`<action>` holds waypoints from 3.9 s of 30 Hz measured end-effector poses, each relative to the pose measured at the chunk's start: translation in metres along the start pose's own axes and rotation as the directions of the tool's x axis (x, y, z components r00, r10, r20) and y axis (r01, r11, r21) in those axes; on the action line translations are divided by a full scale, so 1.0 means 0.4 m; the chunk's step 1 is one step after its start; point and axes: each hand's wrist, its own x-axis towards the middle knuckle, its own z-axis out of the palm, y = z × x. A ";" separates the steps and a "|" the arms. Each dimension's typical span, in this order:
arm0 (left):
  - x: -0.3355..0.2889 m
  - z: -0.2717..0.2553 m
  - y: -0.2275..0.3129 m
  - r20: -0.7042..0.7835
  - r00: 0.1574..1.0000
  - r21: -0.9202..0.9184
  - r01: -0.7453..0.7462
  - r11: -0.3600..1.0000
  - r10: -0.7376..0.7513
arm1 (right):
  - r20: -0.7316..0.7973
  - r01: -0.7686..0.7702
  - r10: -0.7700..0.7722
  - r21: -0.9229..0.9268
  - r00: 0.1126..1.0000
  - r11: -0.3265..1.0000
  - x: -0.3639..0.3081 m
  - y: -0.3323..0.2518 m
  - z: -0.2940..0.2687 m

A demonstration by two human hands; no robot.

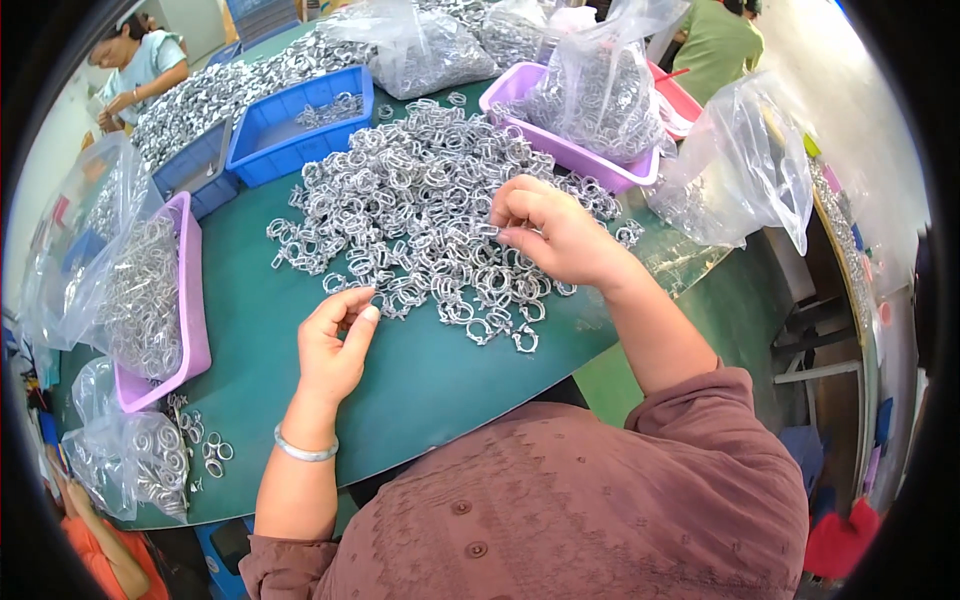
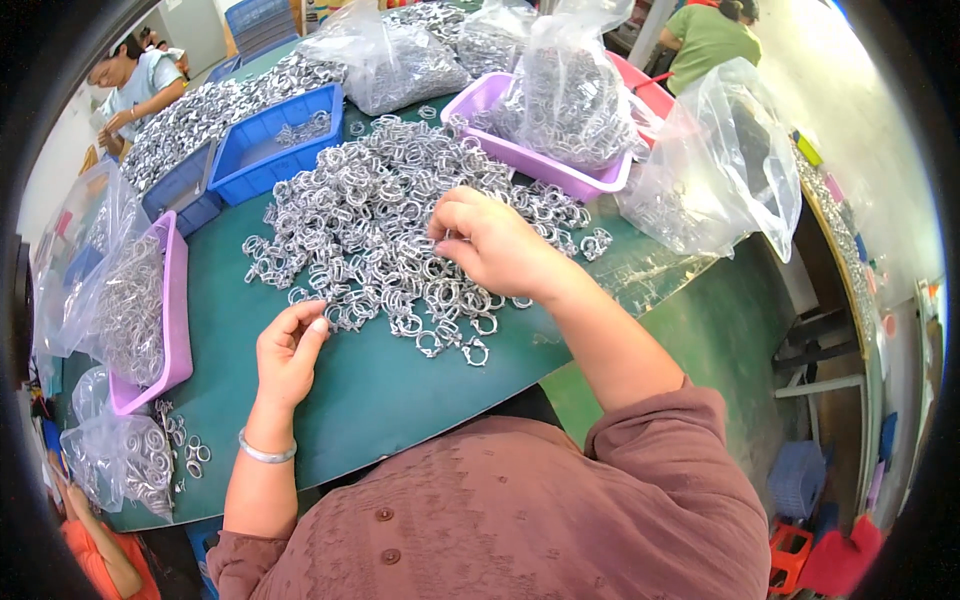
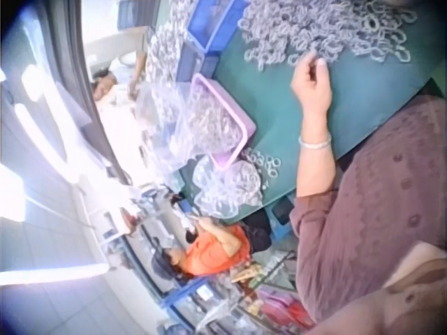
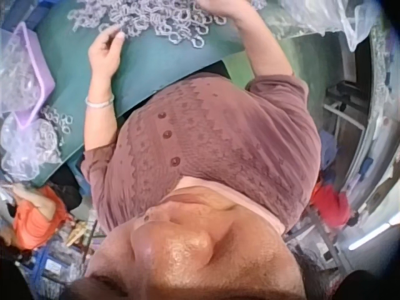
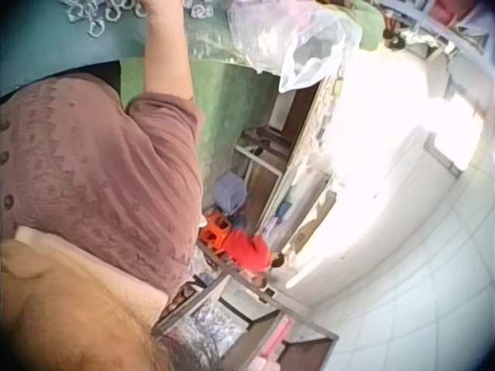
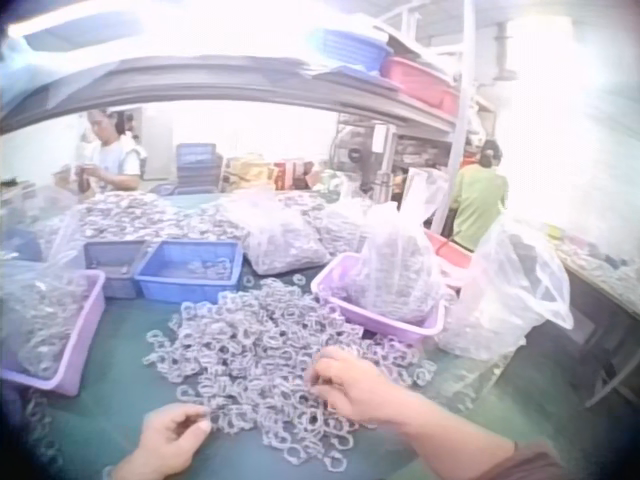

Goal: The person assembles metal clips by hand, connecting individual metal components together from a pile on the workbench and placing completed pieces into bags.

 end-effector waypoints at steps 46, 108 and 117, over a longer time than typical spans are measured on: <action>-0.004 0.003 0.045 0.072 0.980 -0.336 0.201 0.920 -0.188 | -0.060 0.187 -0.177 0.378 0.982 0.907 0.042 -0.052 0.215; 0.010 -0.007 0.018 0.198 0.965 -0.657 0.260 0.707 -0.170 | -0.168 0.227 -0.186 0.275 0.968 0.934 0.052 -0.037 0.219; 0.030 -0.043 0.010 0.243 0.923 -0.890 0.334 0.309 -0.300 | -0.003 0.305 -0.313 -0.205 0.950 0.930 0.058 -0.052 0.223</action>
